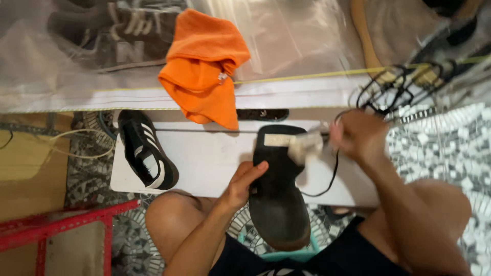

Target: The person uses a small electric brush to clean the exterior of a black shoe. They hold the shoe in one hand and move the brush over the surface repeatedly, focusing on the upper and heel areas.

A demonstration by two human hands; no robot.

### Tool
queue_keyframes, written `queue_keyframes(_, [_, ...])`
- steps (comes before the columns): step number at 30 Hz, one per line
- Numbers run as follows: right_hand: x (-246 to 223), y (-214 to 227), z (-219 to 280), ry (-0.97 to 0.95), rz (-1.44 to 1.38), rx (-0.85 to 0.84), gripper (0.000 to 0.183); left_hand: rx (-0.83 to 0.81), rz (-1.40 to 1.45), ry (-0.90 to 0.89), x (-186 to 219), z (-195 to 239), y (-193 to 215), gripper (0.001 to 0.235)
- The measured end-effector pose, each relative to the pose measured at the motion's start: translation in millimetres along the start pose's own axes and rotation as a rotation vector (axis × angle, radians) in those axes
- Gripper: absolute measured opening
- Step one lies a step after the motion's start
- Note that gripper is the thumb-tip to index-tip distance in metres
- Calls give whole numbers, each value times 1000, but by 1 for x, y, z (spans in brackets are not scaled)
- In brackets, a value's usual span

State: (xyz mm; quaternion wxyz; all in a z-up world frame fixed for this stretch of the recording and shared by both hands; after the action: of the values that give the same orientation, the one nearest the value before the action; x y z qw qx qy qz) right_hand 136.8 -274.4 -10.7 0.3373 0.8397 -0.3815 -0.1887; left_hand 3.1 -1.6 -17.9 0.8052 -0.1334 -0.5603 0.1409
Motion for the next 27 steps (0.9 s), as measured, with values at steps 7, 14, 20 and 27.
queue_keyframes(7, [-47,29,1,-25,-249,-62,46,-49,-31,-35,2,3,7,39])
queue_keyframes(14, [-59,43,-21,55,-84,-57,52,-233,15,-155,32,4,-12,32])
queue_keyframes(20, [-63,44,-28,27,-91,-58,54,-219,-64,-193,-5,-14,10,37])
queue_keyframes(27, [-89,57,-62,-378,354,-1294,58,-199,-75,-205,-63,-28,34,40])
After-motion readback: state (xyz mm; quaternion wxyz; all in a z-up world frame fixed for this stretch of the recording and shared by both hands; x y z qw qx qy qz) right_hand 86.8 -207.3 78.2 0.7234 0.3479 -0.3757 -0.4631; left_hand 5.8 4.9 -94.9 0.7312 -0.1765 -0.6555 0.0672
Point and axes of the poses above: each hand's wrist, its own z-axis away from the middle knuckle, its own y-axis out of the back of the hand, x = y × z, the point moved 1 cm from there along -z, towards the middle knuckle, and after that the axes turned 6 degrees about z, right-handed, at the moved point
